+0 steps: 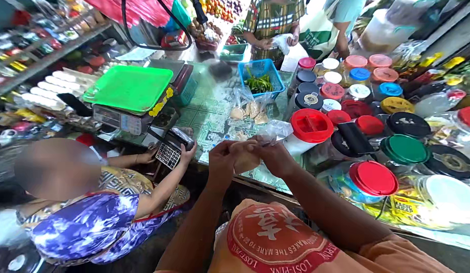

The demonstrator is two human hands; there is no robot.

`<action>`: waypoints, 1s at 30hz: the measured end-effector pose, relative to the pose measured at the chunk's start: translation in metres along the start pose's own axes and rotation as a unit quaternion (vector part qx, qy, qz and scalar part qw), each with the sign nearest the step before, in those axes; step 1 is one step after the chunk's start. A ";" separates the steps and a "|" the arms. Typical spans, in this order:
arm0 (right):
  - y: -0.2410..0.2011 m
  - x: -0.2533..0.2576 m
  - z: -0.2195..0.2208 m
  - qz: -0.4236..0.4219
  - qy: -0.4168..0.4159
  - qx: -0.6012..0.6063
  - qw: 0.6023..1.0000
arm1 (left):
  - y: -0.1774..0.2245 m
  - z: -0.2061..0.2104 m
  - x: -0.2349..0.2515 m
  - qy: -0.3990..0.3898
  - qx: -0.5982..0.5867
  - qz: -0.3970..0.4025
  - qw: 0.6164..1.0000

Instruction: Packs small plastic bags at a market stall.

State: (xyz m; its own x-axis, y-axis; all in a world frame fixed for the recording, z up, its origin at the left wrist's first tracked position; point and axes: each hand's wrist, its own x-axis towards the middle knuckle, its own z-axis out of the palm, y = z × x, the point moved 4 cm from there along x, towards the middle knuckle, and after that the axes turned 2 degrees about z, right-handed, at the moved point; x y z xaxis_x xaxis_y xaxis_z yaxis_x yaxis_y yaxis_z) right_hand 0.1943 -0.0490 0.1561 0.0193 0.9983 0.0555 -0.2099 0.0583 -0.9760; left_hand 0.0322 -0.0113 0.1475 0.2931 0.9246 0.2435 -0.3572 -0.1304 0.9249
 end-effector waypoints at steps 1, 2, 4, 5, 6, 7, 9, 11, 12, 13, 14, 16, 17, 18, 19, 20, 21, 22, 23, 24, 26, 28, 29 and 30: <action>0.001 -0.001 0.001 0.006 -0.009 -0.008 1.000 | 0.002 -0.003 0.003 0.018 -0.004 0.015 1.000; 0.001 -0.002 0.003 0.014 -0.018 -0.023 0.999 | 0.005 -0.006 0.005 0.022 -0.002 0.020 1.000; 0.000 -0.007 0.008 0.037 -0.026 -0.071 0.996 | 0.009 -0.014 0.006 0.008 0.008 0.001 1.000; -0.001 -0.009 0.010 0.042 -0.025 -0.095 0.994 | 0.008 -0.019 0.005 0.004 0.002 -0.017 1.000; -0.003 -0.011 0.012 0.039 -0.017 -0.109 0.993 | 0.007 -0.025 0.003 0.007 -0.016 -0.041 0.999; -0.005 -0.011 0.014 0.037 -0.005 -0.109 0.993 | 0.005 -0.029 0.001 0.011 -0.044 -0.066 0.997; -0.009 -0.011 0.019 0.034 0.016 -0.101 0.994 | 0.001 -0.037 -0.003 0.017 -0.111 -0.107 0.988; -0.003 -0.014 0.025 0.049 0.016 -0.085 0.995 | -0.002 -0.042 -0.007 0.029 -0.139 -0.111 0.984; 0.002 -0.015 0.028 0.065 0.011 -0.089 0.994 | 0.000 -0.045 -0.007 0.037 -0.131 -0.099 0.986; 0.008 -0.016 0.031 0.078 0.009 -0.098 0.992 | 0.002 -0.047 -0.007 0.042 -0.117 -0.081 0.989; 0.013 -0.017 0.034 0.083 0.011 -0.109 0.990 | 0.003 -0.051 -0.007 0.042 -0.104 -0.069 0.991; 0.016 -0.018 0.041 0.067 0.019 -0.104 0.992 | 0.000 -0.063 -0.008 0.042 -0.099 -0.076 0.991; 0.016 -0.017 0.044 0.057 0.027 -0.093 0.994 | -0.003 -0.070 -0.008 0.041 -0.103 -0.089 0.990; 0.017 -0.016 0.046 0.050 0.033 -0.084 0.995 | -0.006 -0.078 -0.008 0.030 -0.112 -0.103 0.988; 0.018 -0.015 0.048 0.050 0.035 -0.085 0.995 | -0.009 -0.084 -0.010 0.000 -0.121 -0.117 0.986; 0.019 -0.014 0.050 0.060 0.032 -0.094 0.993 | -0.011 -0.089 -0.013 -0.035 -0.132 -0.132 0.982; 0.021 -0.014 0.052 0.074 0.028 -0.112 0.991 | -0.013 -0.092 -0.016 -0.056 -0.138 -0.150 0.977; 0.023 -0.015 0.055 0.085 0.028 -0.127 0.988 | -0.016 -0.097 -0.019 -0.062 -0.137 -0.169 0.974; 0.025 -0.016 0.059 0.082 0.036 -0.137 0.986 | -0.017 -0.103 -0.019 -0.073 -0.135 -0.184 0.971; 0.025 -0.016 0.062 0.072 0.047 -0.142 0.986 | -0.018 -0.111 -0.015 -0.093 -0.130 -0.193 0.968; 0.024 -0.019 0.070 0.050 0.050 -0.154 0.986 | -0.022 -0.125 -0.002 -0.165 -0.074 -0.195 0.964; 0.027 -0.020 0.081 0.040 0.011 -0.188 0.981 | -0.025 -0.131 0.013 -0.263 0.001 -0.196 0.945; 0.029 -0.019 0.088 0.046 -0.012 -0.219 0.975 | -0.021 -0.127 0.017 -0.303 0.016 -0.197 0.932; 0.033 -0.019 0.095 0.055 -0.034 -0.249 0.966 | -0.014 -0.116 0.020 -0.345 0.020 -0.191 0.919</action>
State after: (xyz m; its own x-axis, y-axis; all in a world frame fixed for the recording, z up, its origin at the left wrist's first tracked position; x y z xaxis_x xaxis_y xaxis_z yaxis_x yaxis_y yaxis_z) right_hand 0.0939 -0.0658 0.1431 -0.0446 0.9973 -0.0580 0.2897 -0.0427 -0.9562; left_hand -0.0597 0.0505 0.1055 0.8875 0.4607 0.0137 -0.0828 0.1300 0.9881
